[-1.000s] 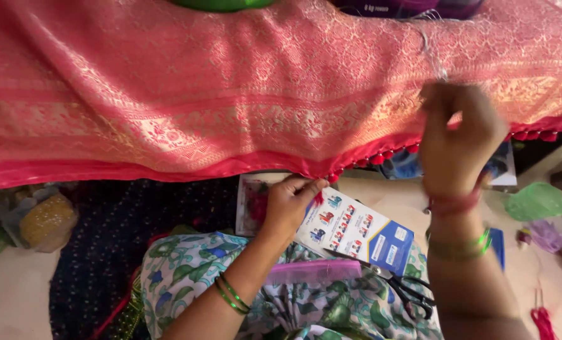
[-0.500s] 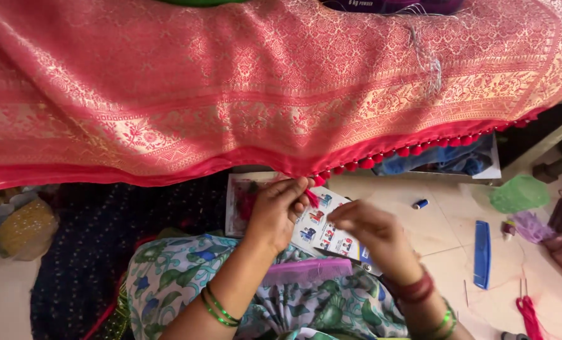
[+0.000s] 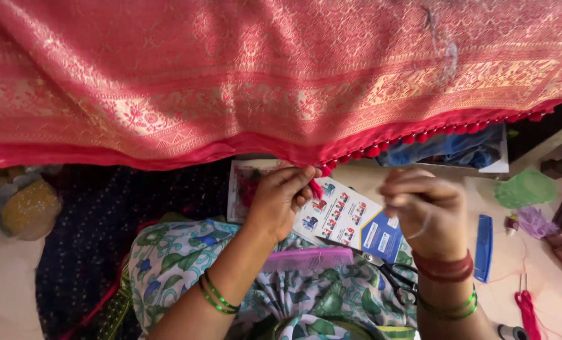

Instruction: Attaching decorative pom-pom tassels to the border of a pink saree or textile.

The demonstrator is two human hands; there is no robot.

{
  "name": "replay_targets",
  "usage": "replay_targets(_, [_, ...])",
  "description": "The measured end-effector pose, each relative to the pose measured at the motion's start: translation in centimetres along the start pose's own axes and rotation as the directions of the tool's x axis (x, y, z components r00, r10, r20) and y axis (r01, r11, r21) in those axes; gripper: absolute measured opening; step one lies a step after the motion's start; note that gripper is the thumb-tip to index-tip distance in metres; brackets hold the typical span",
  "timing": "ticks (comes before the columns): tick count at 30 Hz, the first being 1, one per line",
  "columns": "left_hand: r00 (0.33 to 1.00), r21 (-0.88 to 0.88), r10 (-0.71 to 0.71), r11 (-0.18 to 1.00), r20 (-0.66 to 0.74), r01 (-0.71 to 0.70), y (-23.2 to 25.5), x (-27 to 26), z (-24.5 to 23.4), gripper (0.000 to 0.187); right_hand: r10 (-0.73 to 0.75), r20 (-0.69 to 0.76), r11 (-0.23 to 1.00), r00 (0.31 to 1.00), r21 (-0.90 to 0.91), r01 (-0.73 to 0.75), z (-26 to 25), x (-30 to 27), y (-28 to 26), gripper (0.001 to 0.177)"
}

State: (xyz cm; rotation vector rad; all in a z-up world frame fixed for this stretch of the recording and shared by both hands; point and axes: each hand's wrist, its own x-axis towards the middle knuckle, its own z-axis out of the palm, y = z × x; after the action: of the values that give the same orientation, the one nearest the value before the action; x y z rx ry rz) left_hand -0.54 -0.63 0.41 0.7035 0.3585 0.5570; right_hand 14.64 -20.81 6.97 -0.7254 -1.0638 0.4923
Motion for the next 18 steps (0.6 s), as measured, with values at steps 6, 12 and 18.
replay_targets(6, [0.994,0.168,-0.087,0.983,0.067,0.074,0.2,-0.6,0.4,0.019,0.343,0.242,0.747,0.908,-0.656,-0.108,8.2,4.4,-0.9,0.034])
replay_targets(12, [0.981,0.040,0.011,0.999,0.196,-0.019,0.4,-0.5,0.0,0.017,0.354,0.379,0.586,0.855,-0.802,0.113,9.1,4.6,-0.5,0.057])
replay_targets(18, [0.998,0.003,-0.026,1.000,0.057,0.026,1.5,0.2,-0.6,0.019,0.468,0.085,0.529,0.880,-0.825,-0.201,5.3,0.4,-1.1,0.045])
